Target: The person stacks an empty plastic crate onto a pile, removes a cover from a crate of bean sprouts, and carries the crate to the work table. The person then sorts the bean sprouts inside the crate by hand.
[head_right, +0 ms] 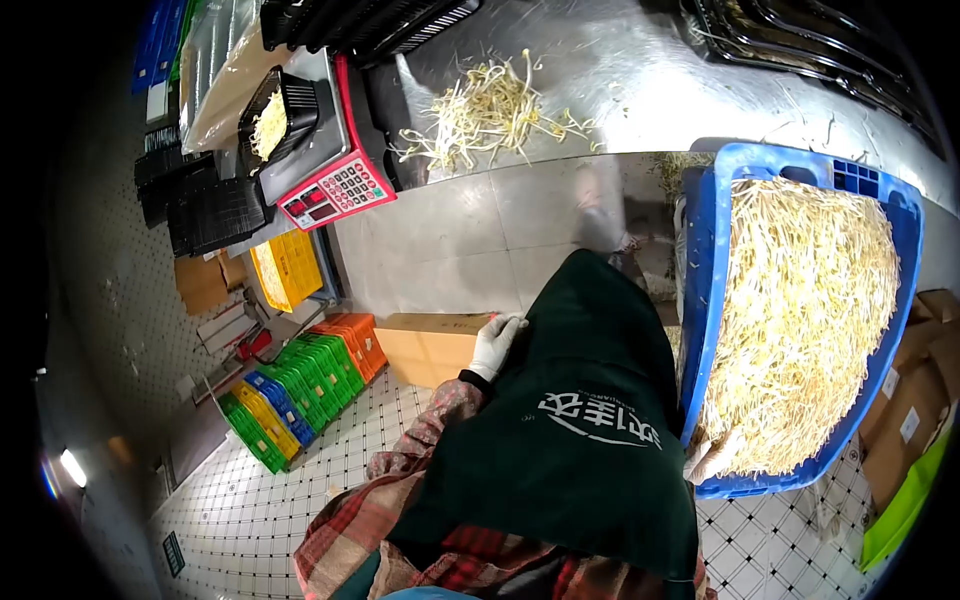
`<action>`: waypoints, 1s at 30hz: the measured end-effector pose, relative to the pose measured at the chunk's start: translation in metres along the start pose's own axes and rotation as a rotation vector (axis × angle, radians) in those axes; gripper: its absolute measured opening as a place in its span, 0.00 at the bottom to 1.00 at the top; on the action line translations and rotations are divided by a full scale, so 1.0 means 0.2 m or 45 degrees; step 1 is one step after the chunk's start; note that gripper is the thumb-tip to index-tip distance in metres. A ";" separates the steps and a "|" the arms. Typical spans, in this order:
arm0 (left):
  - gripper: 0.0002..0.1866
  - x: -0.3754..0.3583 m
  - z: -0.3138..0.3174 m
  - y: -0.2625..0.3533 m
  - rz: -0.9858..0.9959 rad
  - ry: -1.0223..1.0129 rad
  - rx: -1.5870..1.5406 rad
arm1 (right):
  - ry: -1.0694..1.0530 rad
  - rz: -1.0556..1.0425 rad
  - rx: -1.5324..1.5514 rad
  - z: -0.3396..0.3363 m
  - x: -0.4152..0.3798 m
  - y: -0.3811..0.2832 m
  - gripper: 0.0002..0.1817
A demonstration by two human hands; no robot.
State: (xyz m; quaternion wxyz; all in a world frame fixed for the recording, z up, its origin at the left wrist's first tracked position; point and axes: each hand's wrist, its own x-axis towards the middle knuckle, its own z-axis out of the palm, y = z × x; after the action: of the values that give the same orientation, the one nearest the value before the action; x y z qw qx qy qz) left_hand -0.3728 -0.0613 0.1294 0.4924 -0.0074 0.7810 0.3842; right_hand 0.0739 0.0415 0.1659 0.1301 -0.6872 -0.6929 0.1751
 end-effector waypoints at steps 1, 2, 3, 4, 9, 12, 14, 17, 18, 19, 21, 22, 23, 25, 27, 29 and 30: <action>0.13 0.01 -0.03 -0.02 0.002 0.003 -0.003 | 0.004 -0.004 -0.021 0.00 0.00 -0.01 0.30; 0.13 0.01 -0.07 -0.04 -0.033 0.022 -0.032 | 0.002 -0.013 -0.042 0.00 0.00 -0.01 0.31; 0.14 0.01 -0.11 -0.06 -0.067 0.040 -0.065 | -0.006 -0.022 -0.075 -0.01 -0.01 -0.01 0.31; 0.14 0.01 -0.16 -0.08 -0.133 0.057 -0.082 | -0.013 -0.033 -0.107 0.00 -0.01 -0.01 0.31; 0.14 0.05 -0.50 -0.29 -0.259 0.218 -0.217 | 0.059 0.300 0.079 -0.01 0.05 -0.34 0.28; 0.15 0.05 -0.79 -0.45 -0.304 0.305 -0.145 | 0.074 0.321 0.045 -0.02 0.07 -0.41 0.28; 0.16 0.07 -1.00 -0.55 -0.397 0.294 -0.161 | 0.068 0.147 -0.014 -0.05 0.10 -0.50 0.30; 0.17 0.06 -1.33 -0.72 -0.473 0.306 -0.199 | 0.175 0.273 -0.057 -0.03 0.08 -0.53 0.30; 0.16 0.05 -1.43 -0.73 -0.452 0.331 -0.219 | 0.186 0.270 -0.104 -0.03 0.08 -0.53 0.29; 0.17 0.05 -1.51 -0.72 -0.442 0.357 -0.227 | 0.221 0.264 -0.034 0.00 0.09 -0.51 0.29; 0.17 0.07 -1.67 -0.71 -0.422 0.360 -0.227 | 0.280 0.290 -0.111 0.00 0.06 -0.47 0.29; 0.17 0.10 -1.73 -0.71 -0.418 0.315 -0.197 | 0.294 0.317 -0.160 0.00 0.05 -0.44 0.29; 0.17 0.15 -1.77 -0.70 -0.409 0.291 -0.153 | 0.318 0.313 -0.209 0.01 0.05 -0.42 0.29; 0.18 0.23 -1.83 -0.65 -0.359 0.221 -0.110 | 0.363 0.308 -0.234 0.02 0.04 -0.44 0.30; 0.17 0.22 -1.84 -0.50 -0.221 0.164 -0.201 | 0.426 0.300 -0.240 0.03 0.06 -0.46 0.32; 0.18 0.16 -1.86 -0.43 -0.127 0.144 -0.288 | 0.392 0.303 -0.220 0.02 0.05 -0.49 0.32; 0.18 0.12 -1.87 -0.43 -0.125 0.146 -0.290 | 0.373 0.310 -0.191 0.02 0.05 -0.53 0.32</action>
State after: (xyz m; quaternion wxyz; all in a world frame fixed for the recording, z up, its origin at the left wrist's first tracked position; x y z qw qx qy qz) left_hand -0.6379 -0.3402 0.1418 0.4612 -0.1233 0.7577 0.4449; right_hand -0.0234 0.0519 0.2065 0.1560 -0.7918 -0.5894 0.0356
